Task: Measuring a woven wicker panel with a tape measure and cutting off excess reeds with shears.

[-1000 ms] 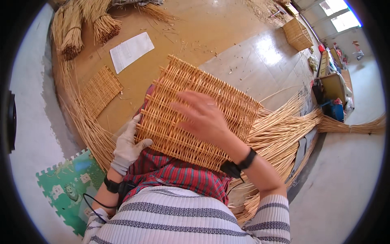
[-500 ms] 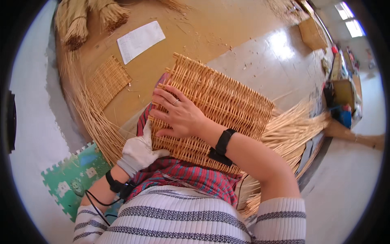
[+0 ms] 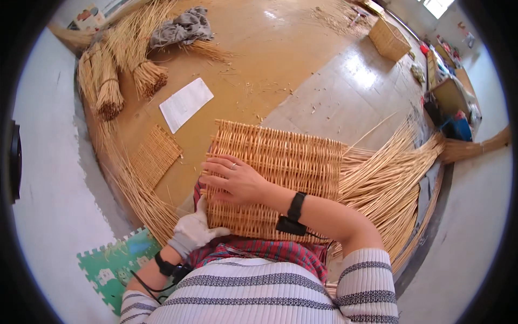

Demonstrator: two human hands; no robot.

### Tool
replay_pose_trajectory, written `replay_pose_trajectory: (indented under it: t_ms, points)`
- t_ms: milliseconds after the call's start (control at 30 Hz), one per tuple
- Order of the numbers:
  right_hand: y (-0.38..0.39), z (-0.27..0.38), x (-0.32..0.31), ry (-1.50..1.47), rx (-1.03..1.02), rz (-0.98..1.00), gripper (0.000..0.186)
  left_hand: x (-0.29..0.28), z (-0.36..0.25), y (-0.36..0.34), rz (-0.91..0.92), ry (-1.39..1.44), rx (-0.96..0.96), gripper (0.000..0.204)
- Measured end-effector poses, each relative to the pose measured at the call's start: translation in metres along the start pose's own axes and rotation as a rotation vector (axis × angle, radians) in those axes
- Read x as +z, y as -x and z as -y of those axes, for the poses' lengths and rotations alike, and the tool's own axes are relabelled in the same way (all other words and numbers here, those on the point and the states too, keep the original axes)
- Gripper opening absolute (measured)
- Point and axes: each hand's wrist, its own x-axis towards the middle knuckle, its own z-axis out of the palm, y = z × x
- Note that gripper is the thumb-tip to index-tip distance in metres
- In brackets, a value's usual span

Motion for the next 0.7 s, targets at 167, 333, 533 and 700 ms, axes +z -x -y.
replay_pose_trajectory:
  t_ms: [167, 333, 533, 700]
  points:
    - [0.009, -0.022, -0.041, 0.082, 0.236, -0.039, 0.055, -0.016, 0.035, -0.023, -0.245, -0.004, 0.040, 0.089]
    - [-0.047, -0.053, -0.066, 0.113, 0.278, 0.161, 0.062, -0.046, 0.003, -0.063, -0.517, 0.297, 0.080, 0.087]
    - [-0.080, -0.085, -0.032, 0.243, 0.028, 0.244, 0.060, -0.029, -0.003, -0.088, -0.512, 0.448, 0.073, 0.095]
    - [-0.049, -0.078, 0.009, 0.180, -0.047, 0.228, 0.059, -0.005, 0.015, -0.092, -0.555, 0.229, 0.110, 0.092]
